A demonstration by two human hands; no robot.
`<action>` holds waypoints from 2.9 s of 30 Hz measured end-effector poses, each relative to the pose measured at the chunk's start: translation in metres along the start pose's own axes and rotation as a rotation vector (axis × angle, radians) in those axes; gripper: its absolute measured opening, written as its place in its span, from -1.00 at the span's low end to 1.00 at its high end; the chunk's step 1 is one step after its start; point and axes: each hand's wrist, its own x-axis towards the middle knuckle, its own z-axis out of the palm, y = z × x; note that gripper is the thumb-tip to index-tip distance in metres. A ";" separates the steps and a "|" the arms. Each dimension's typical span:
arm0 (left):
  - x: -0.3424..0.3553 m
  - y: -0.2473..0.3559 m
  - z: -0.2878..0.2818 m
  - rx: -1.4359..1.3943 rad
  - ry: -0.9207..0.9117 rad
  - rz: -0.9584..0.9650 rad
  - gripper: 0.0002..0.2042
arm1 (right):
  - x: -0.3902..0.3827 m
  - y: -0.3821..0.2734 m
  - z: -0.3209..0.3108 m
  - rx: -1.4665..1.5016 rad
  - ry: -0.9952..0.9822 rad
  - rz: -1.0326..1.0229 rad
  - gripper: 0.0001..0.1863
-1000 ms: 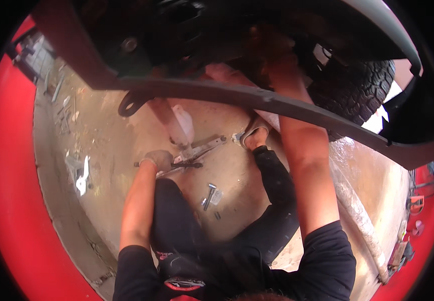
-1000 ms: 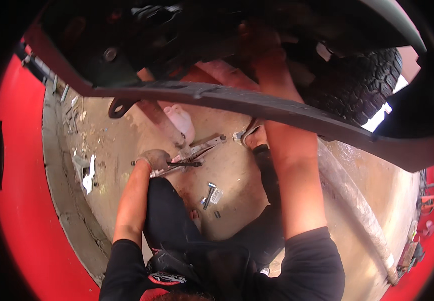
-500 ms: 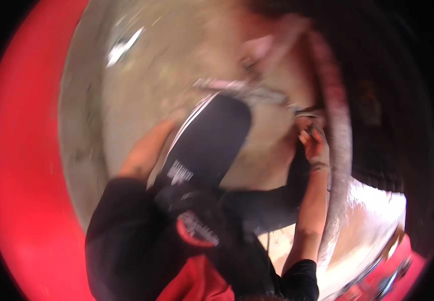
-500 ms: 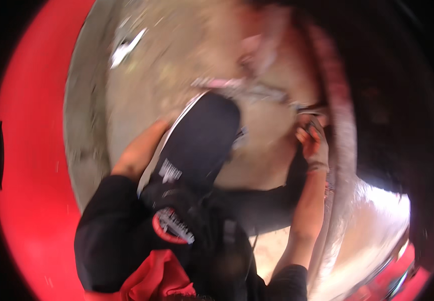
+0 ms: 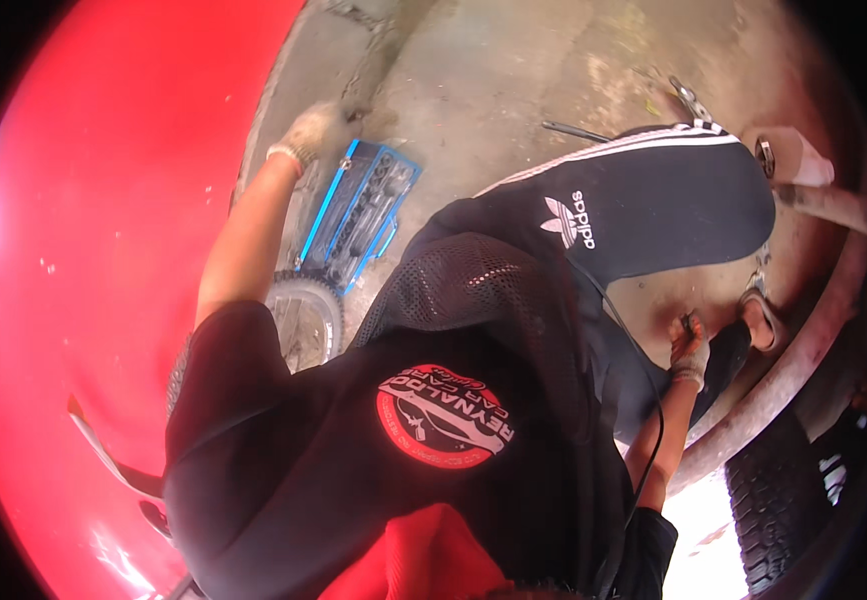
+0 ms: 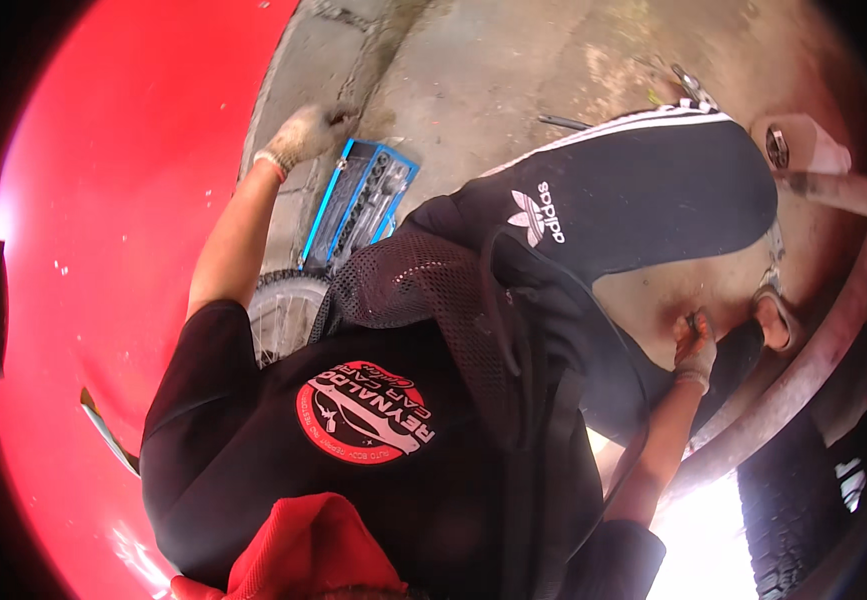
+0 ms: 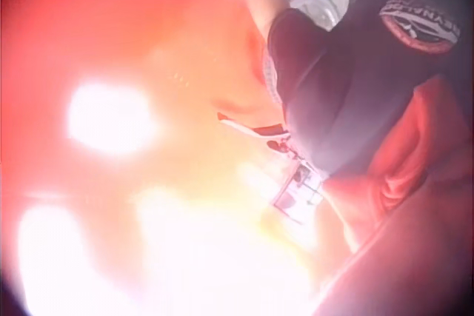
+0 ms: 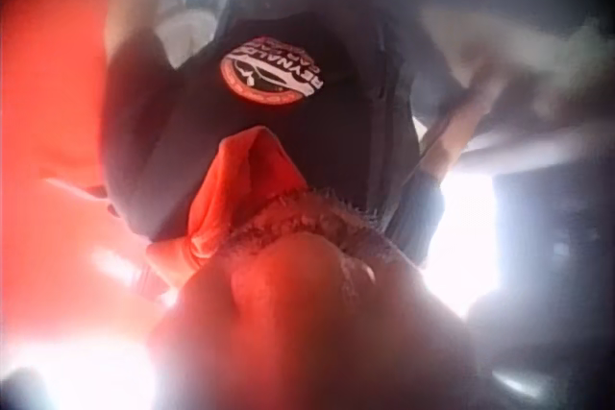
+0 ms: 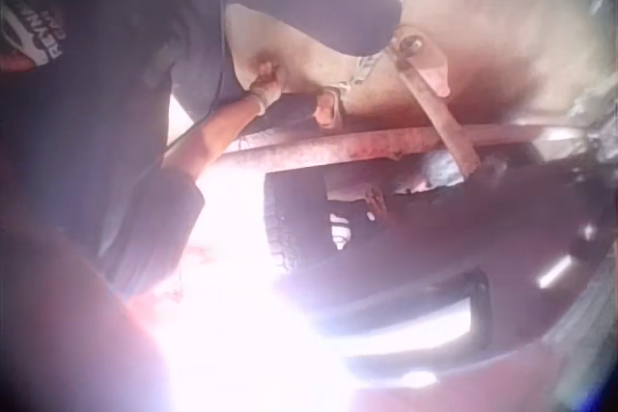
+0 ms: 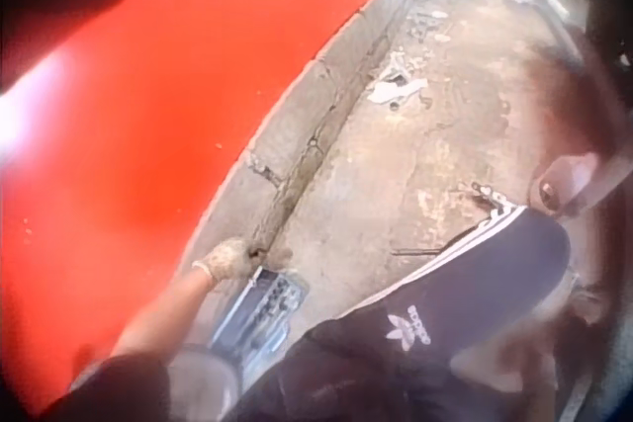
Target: The person works on the underside of a truck chassis using a long metal bar and a wrench, reaching into the wheel well area and tightening bolts while seated on the ground.
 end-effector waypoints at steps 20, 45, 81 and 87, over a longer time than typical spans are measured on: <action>-0.114 -0.225 0.296 -0.427 -0.204 -0.649 -0.67 | -0.056 -0.017 0.090 -0.468 0.057 -0.052 -0.93; -0.025 -0.046 0.133 -0.551 -0.023 -0.356 -0.75 | -0.042 -0.009 0.075 -0.618 0.154 -0.033 -0.89; 0.101 0.627 0.076 -0.538 -0.520 1.170 -0.64 | -0.173 -0.190 0.156 -0.471 0.477 -0.967 -0.50; 0.077 0.656 0.048 -0.726 -0.638 1.075 -0.42 | -0.151 -0.345 0.038 -1.187 1.062 -0.864 -0.71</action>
